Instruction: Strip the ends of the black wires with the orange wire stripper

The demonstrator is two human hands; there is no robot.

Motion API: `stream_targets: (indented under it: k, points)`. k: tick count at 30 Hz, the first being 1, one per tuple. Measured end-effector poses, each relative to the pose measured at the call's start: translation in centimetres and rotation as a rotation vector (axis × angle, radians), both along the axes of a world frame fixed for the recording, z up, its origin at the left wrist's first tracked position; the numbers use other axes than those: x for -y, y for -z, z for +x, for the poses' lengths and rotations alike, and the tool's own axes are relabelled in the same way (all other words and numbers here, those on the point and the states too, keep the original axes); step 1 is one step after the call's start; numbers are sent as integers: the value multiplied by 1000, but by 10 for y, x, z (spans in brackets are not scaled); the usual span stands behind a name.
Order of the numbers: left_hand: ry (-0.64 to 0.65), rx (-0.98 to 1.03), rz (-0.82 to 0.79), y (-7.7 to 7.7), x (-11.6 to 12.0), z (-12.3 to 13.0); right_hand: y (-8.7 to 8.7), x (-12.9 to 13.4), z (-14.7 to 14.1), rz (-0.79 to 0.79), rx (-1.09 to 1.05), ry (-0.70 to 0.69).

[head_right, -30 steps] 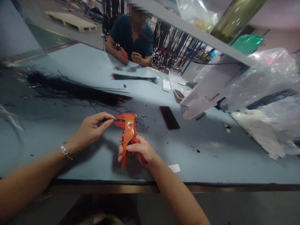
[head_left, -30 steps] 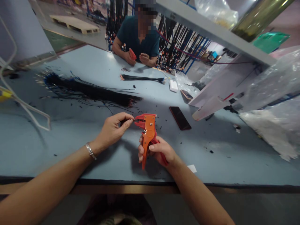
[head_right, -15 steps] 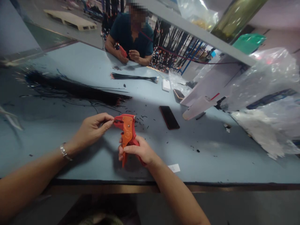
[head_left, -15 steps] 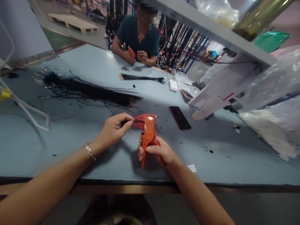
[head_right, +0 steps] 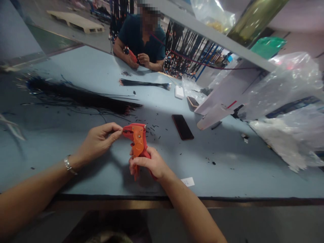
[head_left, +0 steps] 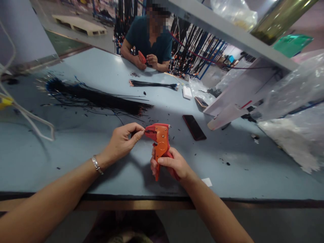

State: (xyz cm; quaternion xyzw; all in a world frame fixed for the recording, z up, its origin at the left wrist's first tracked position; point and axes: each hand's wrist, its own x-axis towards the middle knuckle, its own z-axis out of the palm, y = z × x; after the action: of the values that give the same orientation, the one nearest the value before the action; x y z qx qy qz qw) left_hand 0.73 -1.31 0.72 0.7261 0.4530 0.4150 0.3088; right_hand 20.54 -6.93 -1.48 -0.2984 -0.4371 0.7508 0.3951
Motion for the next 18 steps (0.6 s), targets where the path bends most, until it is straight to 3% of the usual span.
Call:
stream_targets:
  k: [18]
  points:
    - [36, -9, 21, 2, -1, -1, 5, -2, 3, 20, 28, -1]
